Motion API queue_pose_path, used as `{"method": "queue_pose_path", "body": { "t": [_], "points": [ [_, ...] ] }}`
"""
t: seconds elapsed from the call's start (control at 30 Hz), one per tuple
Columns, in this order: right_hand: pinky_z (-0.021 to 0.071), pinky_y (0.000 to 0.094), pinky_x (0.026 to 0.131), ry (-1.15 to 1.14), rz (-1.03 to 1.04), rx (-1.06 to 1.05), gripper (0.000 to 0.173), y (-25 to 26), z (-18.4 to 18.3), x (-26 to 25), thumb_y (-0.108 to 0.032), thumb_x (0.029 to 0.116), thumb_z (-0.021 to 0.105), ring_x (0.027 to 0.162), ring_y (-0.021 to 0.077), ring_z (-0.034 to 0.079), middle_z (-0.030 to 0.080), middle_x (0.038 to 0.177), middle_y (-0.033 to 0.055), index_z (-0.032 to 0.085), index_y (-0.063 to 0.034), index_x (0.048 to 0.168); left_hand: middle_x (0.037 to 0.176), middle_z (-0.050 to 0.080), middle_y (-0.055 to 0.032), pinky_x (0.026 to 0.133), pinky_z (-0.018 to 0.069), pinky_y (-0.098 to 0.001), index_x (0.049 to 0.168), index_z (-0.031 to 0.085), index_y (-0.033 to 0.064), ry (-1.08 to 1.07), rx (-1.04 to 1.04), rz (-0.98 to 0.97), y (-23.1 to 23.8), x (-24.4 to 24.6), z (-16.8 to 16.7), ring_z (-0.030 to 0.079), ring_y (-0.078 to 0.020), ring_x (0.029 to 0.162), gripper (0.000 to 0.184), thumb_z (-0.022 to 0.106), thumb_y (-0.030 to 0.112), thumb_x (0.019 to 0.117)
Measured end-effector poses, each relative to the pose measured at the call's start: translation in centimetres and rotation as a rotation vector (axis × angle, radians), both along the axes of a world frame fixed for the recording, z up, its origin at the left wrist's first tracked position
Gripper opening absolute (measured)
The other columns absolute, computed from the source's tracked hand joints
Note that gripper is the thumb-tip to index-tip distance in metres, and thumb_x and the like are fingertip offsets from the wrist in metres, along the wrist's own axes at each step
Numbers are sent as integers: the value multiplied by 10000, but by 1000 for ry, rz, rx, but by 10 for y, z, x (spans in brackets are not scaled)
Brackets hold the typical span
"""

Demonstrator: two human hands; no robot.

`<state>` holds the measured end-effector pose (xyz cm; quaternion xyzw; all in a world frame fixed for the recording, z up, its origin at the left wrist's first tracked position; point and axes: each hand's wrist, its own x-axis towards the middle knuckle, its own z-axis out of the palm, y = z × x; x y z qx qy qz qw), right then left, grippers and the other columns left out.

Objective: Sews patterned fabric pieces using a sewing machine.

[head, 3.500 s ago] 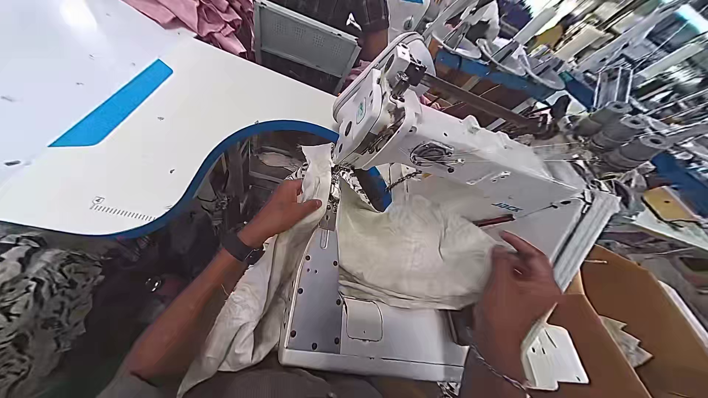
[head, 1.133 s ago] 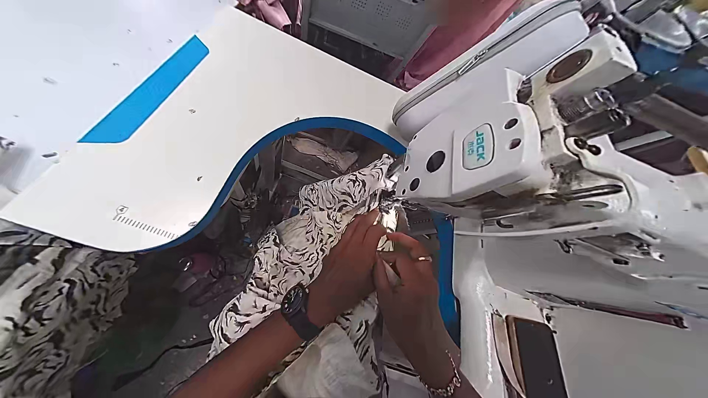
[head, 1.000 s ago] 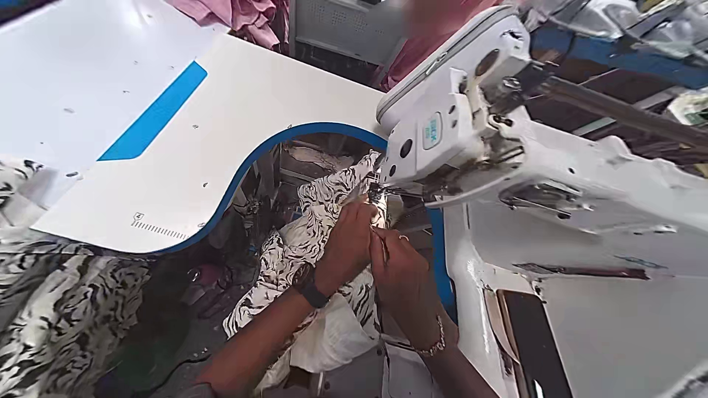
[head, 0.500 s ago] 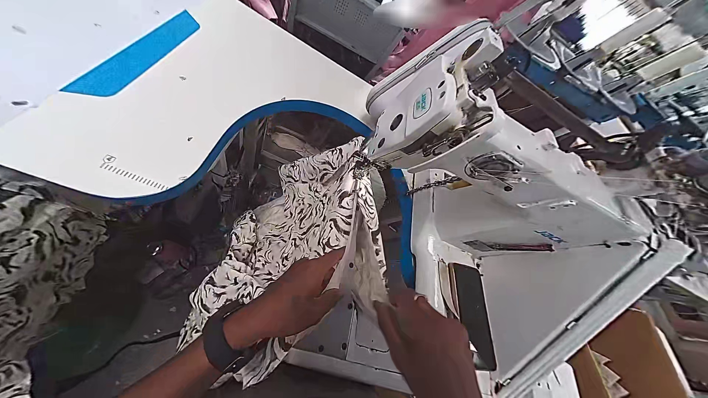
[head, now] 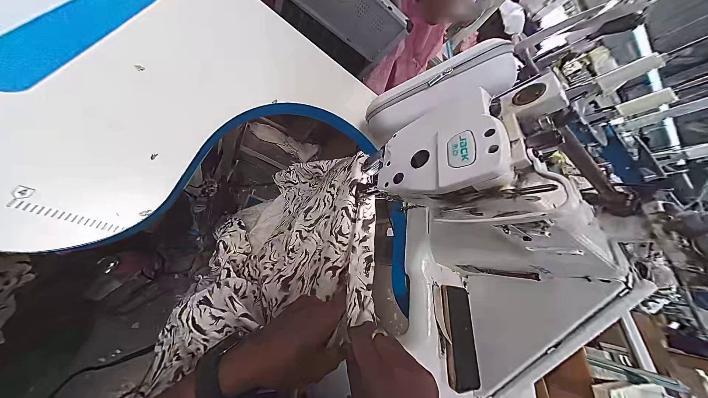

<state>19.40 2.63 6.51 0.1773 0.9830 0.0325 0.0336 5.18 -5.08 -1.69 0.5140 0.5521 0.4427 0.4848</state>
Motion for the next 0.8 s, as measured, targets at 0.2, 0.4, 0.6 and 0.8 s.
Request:
{"method": "queue_pose_path", "body": {
  "t": [0.2,0.4,0.6,0.8],
  "points": [
    [454,355,391,97,59,178,70,18,-22,-22,-58,810,645,491,257,636,587,578,88,679,-25,758,704,557,-112,595,474,-446,1362,513,-32,5,70,93,10,-13,-4,545,-246,601,466,655,146,956],
    [506,428,456,407,-58,23,206,38,-55,-19,-128,904,587,542,291,663,647,644,123,732,15,869,811,594,-158,725,488,-478,1487,414,-57,83,32,150,24,-23,0,568,-276,706,567,611,148,997],
    [503,587,854,-597,-218,-651,314,124,-95,5,-192,930,697,968,408,652,674,1008,271,661,92,1057,1039,712,-206,842,564,-528,1441,486,-9,61,-58,279,-21,26,-5,716,-324,926,486,597,144,993],
    [522,138,621,167,-11,-1107,107,118,-14,56,-137,926,648,649,-75,616,672,707,-135,695,-124,831,921,702,-207,740,546,-532,1445,511,-12,124,28,363,-17,34,-2,687,-330,792,460,537,151,1015]
  ]
}}
